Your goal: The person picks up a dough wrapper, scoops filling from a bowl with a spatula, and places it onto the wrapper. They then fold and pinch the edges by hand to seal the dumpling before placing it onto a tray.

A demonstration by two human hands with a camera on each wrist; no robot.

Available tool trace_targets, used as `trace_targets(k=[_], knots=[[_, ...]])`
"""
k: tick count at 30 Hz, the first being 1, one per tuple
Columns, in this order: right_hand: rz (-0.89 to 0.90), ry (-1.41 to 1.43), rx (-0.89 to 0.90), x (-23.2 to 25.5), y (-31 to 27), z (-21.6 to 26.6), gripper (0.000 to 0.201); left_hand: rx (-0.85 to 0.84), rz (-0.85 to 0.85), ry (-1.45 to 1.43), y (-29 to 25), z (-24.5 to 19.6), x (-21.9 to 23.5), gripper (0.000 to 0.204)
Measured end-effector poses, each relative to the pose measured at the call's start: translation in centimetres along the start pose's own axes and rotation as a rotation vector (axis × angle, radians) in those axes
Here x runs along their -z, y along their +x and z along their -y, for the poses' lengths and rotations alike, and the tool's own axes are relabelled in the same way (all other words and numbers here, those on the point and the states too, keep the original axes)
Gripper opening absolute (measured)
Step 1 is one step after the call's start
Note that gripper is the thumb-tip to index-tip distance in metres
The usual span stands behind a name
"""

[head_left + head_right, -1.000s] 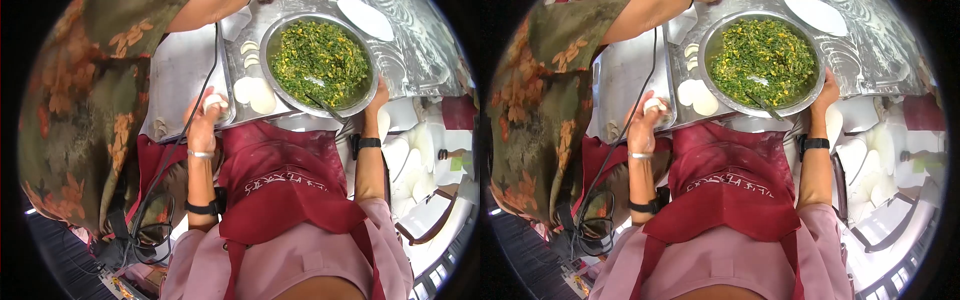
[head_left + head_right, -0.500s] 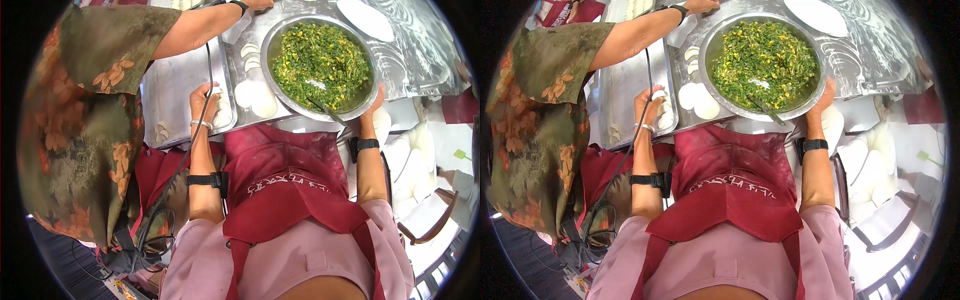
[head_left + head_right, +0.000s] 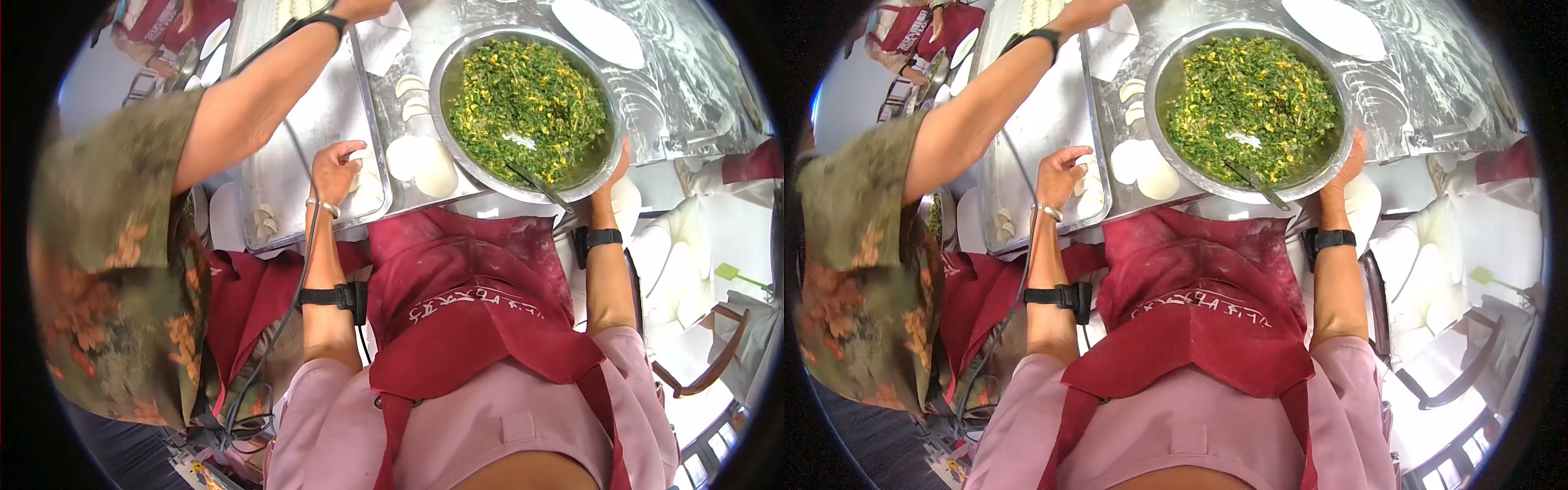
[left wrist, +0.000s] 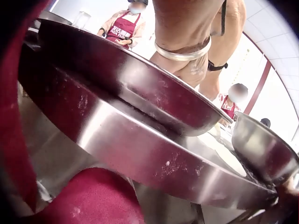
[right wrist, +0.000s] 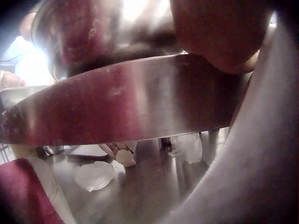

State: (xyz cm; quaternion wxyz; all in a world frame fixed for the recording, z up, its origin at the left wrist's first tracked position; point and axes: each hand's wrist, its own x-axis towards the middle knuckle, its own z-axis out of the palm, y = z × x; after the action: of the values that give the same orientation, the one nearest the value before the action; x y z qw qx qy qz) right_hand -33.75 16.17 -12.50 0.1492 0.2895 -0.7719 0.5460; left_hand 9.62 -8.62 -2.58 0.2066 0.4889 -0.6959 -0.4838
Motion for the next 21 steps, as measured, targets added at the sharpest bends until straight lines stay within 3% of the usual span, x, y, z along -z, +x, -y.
trace_targets(k=[2,5,11,15,17,21], knots=[[0.001,-0.003,0.040,0.0,0.0,-0.1,0.023,0.023,0.010,0.001,-0.3,-0.3,-0.1,0.029],[0.011,0.030,0.003,-0.2,0.0,-1.2,0.023,-0.133,-0.024,0.046,-0.5,-0.1,-0.3,0.030],[0.017,0.045,-0.040,-0.3,0.0,-1.7,0.023,-0.088,-0.055,0.097,-0.8,-0.8,-0.3,0.030],[0.008,0.090,-0.099,-0.3,0.0,-1.5,0.024,-0.249,-0.049,0.243,-1.1,-1.1,-0.1,0.032],[0.014,-0.009,-0.047,0.0,-0.1,-0.6,0.024,-0.324,-0.051,0.345,-1.4,-1.9,0.1,0.034],[0.027,0.102,-0.080,-0.3,-0.1,-1.8,0.018,-0.331,-0.056,0.482,-2.1,-3.4,-0.1,0.032]])
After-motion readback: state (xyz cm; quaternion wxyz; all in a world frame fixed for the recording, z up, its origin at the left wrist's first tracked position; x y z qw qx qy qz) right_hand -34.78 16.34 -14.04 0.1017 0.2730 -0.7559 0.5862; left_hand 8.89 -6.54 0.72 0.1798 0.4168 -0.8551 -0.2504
